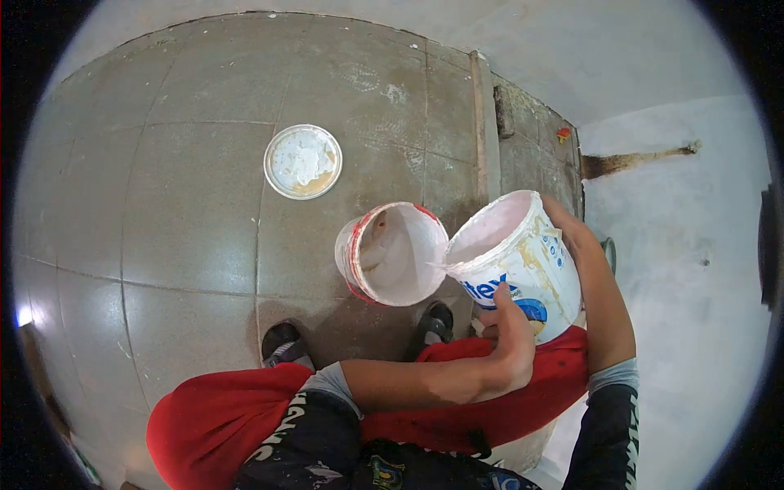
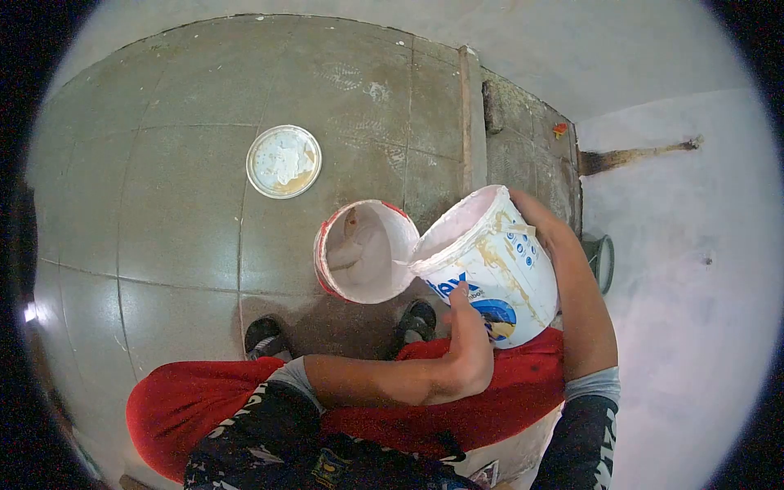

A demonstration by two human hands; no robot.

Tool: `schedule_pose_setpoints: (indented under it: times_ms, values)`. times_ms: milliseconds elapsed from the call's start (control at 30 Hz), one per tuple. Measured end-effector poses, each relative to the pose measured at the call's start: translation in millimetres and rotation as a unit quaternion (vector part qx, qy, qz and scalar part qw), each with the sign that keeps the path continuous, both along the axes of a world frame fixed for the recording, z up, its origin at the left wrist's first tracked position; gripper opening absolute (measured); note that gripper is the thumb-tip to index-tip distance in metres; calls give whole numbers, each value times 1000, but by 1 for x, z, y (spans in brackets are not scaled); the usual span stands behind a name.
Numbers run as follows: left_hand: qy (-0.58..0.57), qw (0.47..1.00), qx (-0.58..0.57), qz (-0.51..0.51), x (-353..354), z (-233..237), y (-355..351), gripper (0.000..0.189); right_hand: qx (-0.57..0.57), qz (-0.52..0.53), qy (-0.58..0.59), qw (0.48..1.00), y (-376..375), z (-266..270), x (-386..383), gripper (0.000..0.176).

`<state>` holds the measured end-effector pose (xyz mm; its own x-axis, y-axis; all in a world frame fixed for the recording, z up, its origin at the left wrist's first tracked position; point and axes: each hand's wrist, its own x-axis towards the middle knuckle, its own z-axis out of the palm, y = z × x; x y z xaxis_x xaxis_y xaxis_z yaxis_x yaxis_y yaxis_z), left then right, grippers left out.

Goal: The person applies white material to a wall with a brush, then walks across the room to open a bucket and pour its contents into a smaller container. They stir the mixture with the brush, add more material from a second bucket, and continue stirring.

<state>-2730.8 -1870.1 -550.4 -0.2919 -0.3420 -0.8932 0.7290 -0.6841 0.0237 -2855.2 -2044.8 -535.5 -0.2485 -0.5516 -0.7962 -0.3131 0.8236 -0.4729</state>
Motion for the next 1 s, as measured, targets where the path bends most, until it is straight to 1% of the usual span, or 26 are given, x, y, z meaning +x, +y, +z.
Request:
schedule_pose_setpoints:
  times_ms: [33,67,133,167,200,233,267,333,367,433,467,533,567,633,700,767,833,867,933,967,1000]
  values:
    - [41,999,-18,28,-8,-9,2,50,1,-10,6,1000,1,5,5,41]
    - [41,999,-18,30,3,-1,-4,50,2,-20,11,1000,1,8,9,40]
    - [119,991,15,62,32,24,-18,50,6,-11,-1,1000,-3,-2,-6,41]
    - [120,991,16,62,32,25,-19,50,7,-4,-14,1000,-3,-2,-7,43]
    - [98,994,25,39,32,27,-21,50,8,-4,-13,1000,-3,-1,-7,43]
    - [76,996,33,17,33,28,-23,51,18,16,-11,1000,-3,0,-7,43]
    - [75,996,35,16,35,30,-20,51,28,36,-10,999,-3,2,-7,43]
    - [143,985,-42,88,44,36,-17,51,33,24,-10,999,-1,5,-2,45]
    - [143,985,-41,89,42,35,-19,51,36,13,-10,999,-1,6,0,47]
    - [97,993,28,64,33,32,-21,50,33,29,-16,999,-3,0,-6,49]
    - [97,993,29,64,30,31,-19,50,30,44,-23,998,-3,-1,-6,50]
    - [89,994,12,58,27,27,-17,60,29,40,-19,999,-3,2,-4,50]
    - [89,994,12,58,26,27,-18,60,29,37,-14,999,-2,3,-3,51]
    - [91,993,46,57,26,25,-21,48,33,33,-21,999,-2,0,-5,51]
    - [87,994,38,54,23,21,-20,48,38,30,-27,998,-3,0,-5,52]
    - [83,995,29,49,23,21,-19,47,26,66,-11,997,-3,0,-3,52]
    - [117,990,12,83,27,24,-19,47,28,62,-5,998,-4,-1,-3,52]
    - [117,990,12,82,31,28,-22,47,31,59,2,998,-4,-1,-1,52]
    - [77,996,29,44,39,35,-25,47,22,65,10,998,-4,4,4,51]
    - [77,996,30,43,43,38,-24,47,12,71,19,997,-3,6,5,51]
    - [101,994,5,51,47,40,-24,53,13,70,20,997,-3,5,4,51]
